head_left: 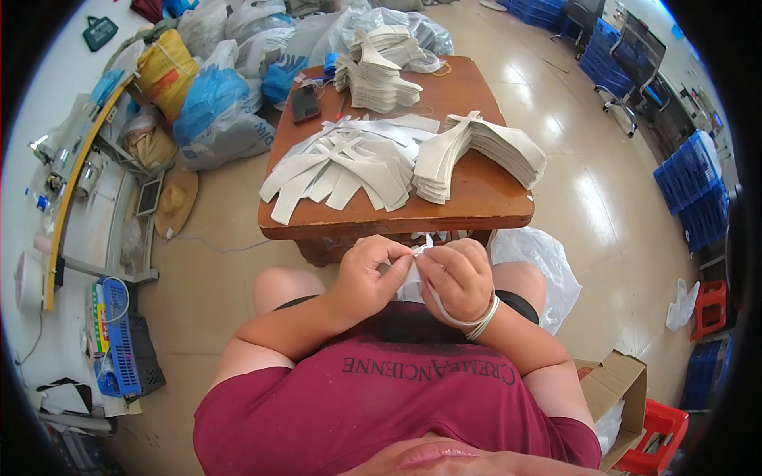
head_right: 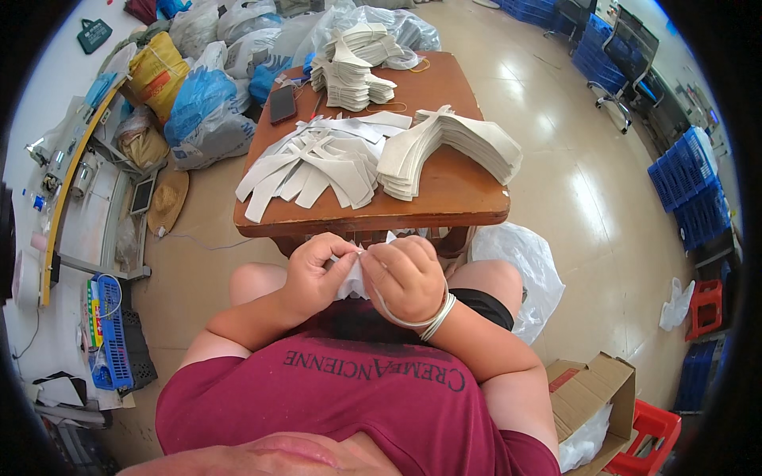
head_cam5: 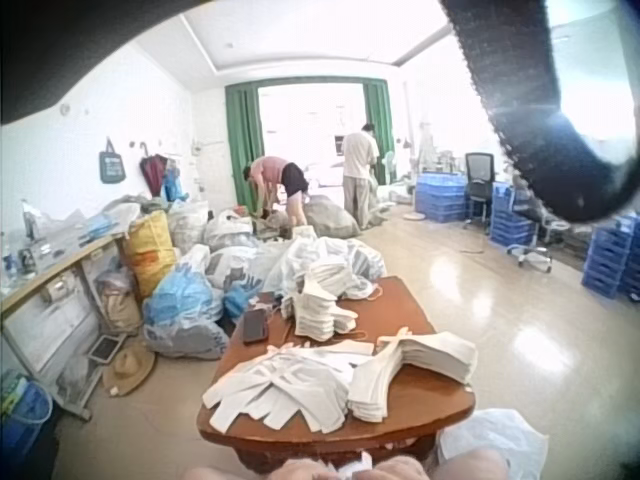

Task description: Peeling off the backing paper from white shoe components and stacking them on a table.

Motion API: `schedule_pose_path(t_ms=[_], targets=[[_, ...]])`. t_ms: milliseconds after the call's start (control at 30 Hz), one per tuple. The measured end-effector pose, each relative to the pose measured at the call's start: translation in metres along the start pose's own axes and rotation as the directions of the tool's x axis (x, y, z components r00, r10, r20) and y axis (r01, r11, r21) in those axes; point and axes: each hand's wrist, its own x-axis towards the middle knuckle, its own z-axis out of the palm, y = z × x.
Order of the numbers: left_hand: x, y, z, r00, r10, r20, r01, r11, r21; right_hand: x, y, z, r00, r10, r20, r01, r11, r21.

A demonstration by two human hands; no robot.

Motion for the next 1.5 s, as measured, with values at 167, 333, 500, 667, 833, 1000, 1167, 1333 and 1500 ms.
schedule_pose_path(t_ms=[167,333,500,667,833,1000,1167,1333,1500], targets=[[0.000,-0.004,-0.001,0.996,-0.077,0.033,0.078,0.997,-0.009,-0.002,-0.004,0.005,1.000,0.008,0.024,-0.008,1.000,-0.002],[-0.002,-0.005,0.000,0.989,-0.138,0.054,0.143,0.986,-0.088,-0.005,0.000,0.008,0.998,-0.061,0.020,0.062,0.997,-0.044],[-0.005,-0.014,0.004,0.950,-0.305,0.069,0.312,0.911,-0.270,-0.003,0.001,0.007,0.989,-0.088,0.118,0.092,0.995,-0.026],[-0.007,-0.013,0.004,0.930,-0.355,0.093,0.366,0.874,-0.319,-0.001,0.001,0.007,0.990,-0.050,0.130,0.051,0.999,-0.008],[-0.006,-0.012,0.004,0.939,-0.330,0.092,0.342,0.881,-0.327,-0.005,0.000,0.006,0.997,-0.059,0.053,0.062,0.996,-0.059],[-0.007,-0.017,0.005,0.922,-0.357,0.151,0.387,0.860,-0.332,-0.004,0.003,0.004,0.979,-0.078,0.188,0.070,0.996,0.048],[-0.005,-0.019,0.006,0.952,-0.271,0.141,0.299,0.924,-0.239,-0.008,0.004,0.009,0.993,-0.043,0.114,0.046,0.999,-0.018],[-0.006,-0.016,0.005,0.927,-0.336,0.166,0.370,0.894,-0.255,-0.008,0.006,0.008,0.988,0.017,0.155,-0.022,0.999,0.034],[-0.005,-0.020,0.009,0.879,-0.466,0.102,0.446,0.727,-0.521,-0.007,0.007,0.007,0.973,0.085,0.214,-0.125,0.975,0.182]])
